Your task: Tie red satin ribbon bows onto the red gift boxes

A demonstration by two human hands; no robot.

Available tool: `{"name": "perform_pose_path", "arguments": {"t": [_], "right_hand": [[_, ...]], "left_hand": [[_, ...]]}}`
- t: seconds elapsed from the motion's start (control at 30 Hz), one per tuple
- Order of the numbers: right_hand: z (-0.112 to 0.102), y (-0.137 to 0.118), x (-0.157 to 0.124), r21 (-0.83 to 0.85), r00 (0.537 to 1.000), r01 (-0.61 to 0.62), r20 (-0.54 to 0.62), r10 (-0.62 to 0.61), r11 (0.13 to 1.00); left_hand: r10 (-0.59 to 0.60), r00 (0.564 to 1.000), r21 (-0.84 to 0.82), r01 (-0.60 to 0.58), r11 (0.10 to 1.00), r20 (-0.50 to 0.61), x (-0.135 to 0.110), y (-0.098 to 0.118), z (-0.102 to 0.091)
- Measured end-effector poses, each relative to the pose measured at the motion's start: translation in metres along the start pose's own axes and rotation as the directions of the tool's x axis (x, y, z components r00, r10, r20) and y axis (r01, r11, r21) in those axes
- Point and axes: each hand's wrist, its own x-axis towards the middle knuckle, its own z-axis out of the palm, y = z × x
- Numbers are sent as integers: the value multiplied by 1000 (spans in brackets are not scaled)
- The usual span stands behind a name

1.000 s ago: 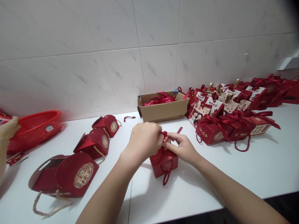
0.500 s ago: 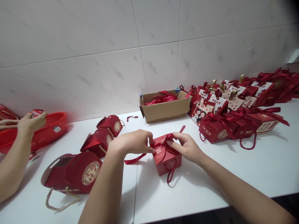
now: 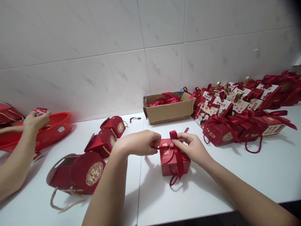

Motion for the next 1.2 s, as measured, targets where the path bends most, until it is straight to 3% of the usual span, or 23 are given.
{"name": "perform_pose_path", "arguments": {"t": [0.1, 0.23, 0.4, 0.5, 0.6, 0.77, 0.87, 0.97, 1.03, 1.2], "right_hand": [[1, -3, -1, -60, 1000, -20, -5, 20, 998], [2, -4, -1, -148, 999, 50, 0, -51, 988], [2, 1, -1, -325, 964, 265, 108, -242, 908], [1, 1, -1, -346, 960, 276, 144, -240, 897], [2, 1, -2, -299, 970, 228, 151, -190, 927], [4, 3, -2, -104, 988, 116, 119, -103, 988], [6, 4, -2, 13, 988, 97, 118, -98, 995], [6, 4, -2, 44, 991, 68, 116, -72, 997], [6, 5, -2, 30, 991, 65, 112, -68, 997], [6, 11, 0, -34, 990, 139, 27, -139, 990]], "left_hand": [[25, 994, -6, -26, 1000, -109, -13, 9, -4], [156, 949, -3, -163, 987, -275, -17, 28, -2], [227, 886, -21, -258, 966, -404, 5, 37, 7], [237, 860, -15, -272, 962, -451, 21, 30, 12], [215, 858, 26, -230, 973, -466, 32, 22, 15], [103, 744, 116, -35, 993, -660, 23, 18, 10], [48, 804, 38, -32, 999, -593, 12, 17, 4], [21, 911, -97, -67, 993, -412, 10, 12, 1], [41, 950, -155, -93, 984, -309, 14, 8, 2], [153, 929, -177, -222, 959, -338, 28, 1, 6]]}}
